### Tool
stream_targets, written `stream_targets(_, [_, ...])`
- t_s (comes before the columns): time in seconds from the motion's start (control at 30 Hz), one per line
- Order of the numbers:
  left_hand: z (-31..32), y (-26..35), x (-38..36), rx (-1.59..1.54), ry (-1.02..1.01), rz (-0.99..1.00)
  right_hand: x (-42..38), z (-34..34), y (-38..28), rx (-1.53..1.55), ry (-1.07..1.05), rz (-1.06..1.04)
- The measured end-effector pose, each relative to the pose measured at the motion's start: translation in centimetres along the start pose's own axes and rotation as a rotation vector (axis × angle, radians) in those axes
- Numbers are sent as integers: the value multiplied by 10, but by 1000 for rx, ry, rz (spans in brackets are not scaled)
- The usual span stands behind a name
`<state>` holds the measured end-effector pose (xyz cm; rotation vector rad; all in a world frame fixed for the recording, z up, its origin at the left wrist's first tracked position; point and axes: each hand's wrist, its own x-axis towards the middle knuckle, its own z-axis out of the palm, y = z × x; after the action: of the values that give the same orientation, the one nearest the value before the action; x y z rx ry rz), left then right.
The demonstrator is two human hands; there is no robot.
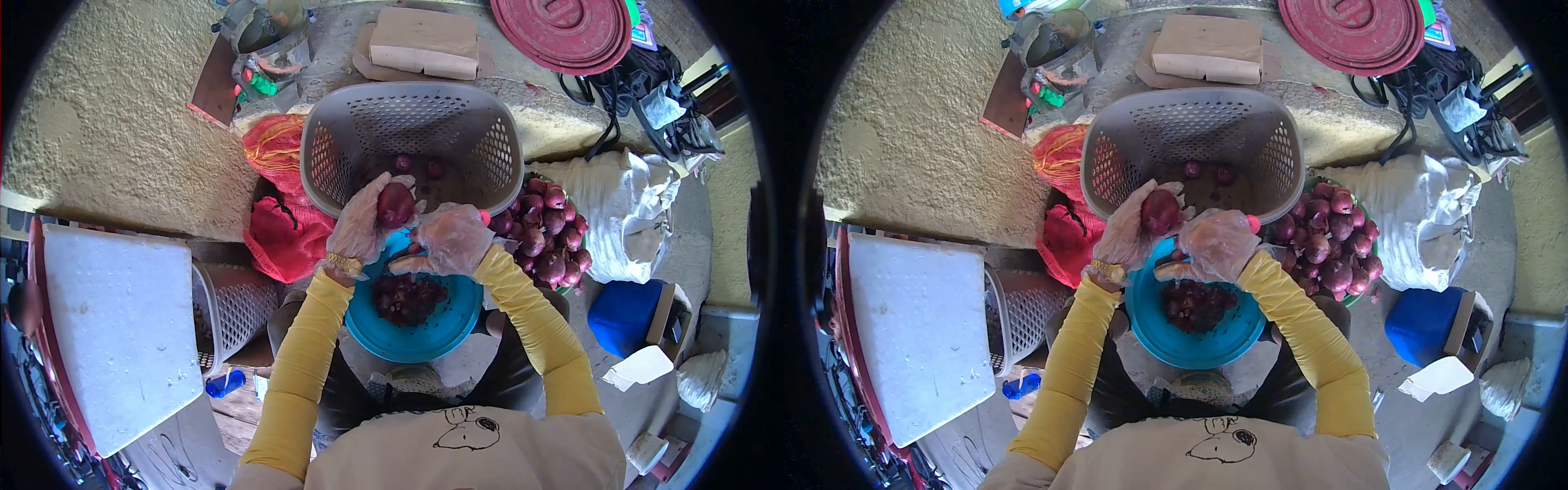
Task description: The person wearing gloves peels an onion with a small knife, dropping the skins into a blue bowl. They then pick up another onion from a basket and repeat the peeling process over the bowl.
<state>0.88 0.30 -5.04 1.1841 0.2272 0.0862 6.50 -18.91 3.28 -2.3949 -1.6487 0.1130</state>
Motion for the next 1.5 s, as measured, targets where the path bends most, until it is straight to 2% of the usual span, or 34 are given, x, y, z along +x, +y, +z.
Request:
stream_targets(0.07, [0,-2,1,-224,83,-91,1,-1,0,21,-11,-8])
stream_targets(0.1, [4,11,-3,-224,83,-91,1,-1,1,41,-23,-14])
stream_targets(0.17, [17,53,-15,-599,-1,-344,0,-1,1,60,7,6])
stream_targets(0.3, [13,45,-12,-633,-59,-345,2,-1,5,124,52,53])
stream_targets(0.37, [17,45,-14,-471,-40,-236,3,-14,6,146,-17,98])
stream_targets(0.43, [19,47,-13,-540,-29,-259,4,-14,8,168,-85,139])
stream_targets(0.5, [20,50,-14,-609,-22,-283,2,-4,14,195,286,223])
stream_targets(0.6, [20,46,-21,-599,-76,-209,1,-5,17,231,291,308])
stream_targets(0.67, [17,32,-24,234,-149,291,1,-13,16,219,207,322])
stream_targets(0.7, [20,35,-25,234,-149,291,1,-16,15,206,123,333])
stream_targets(0.83, [20,35,-24,230,-142,315,2,-12,14,272,92,371])
stream_targets(0.93, [17,33,-23,325,-137,326,2,-6,16,274,120,336])
stream_targets(1.0, [19,35,-24,368,-124,324,4,-5,12,433,283,290])
stream_targets(1.1, [22,36,-24,429,-98,430,6,-6,11,467,264,293])
stream_targets(1.17, [16,27,-17,227,-60,222,6,-5,12,494,248,295])
stream_targets(1.2, [14,18,-12,227,-60,222,7,-4,12,521,231,297])
stream_targets(1.23, [15,10,-6,92,-13,199,7,-1,13,521,231,297])
stream_targets(1.27, [14,2,-3,-44,34,175,6,5,15,444,224,260])
stream_targets(1.3, [16,11,-6,-44,33,175,6,7,16,366,216,223])
stream_targets(1.37, [24,37,-15,-570,-92,-44,4,6,18,334,181,201])
stream_targets(1.4, [21,31,-14,-570,-92,-44,4,5,18,301,146,178])
stream_targets(1.47, [12,15,-11,67,30,202,4,2,16,293,208,218])
stream_targets(1.5, [12,17,-13,67,30,202,5,1,15,284,269,259])
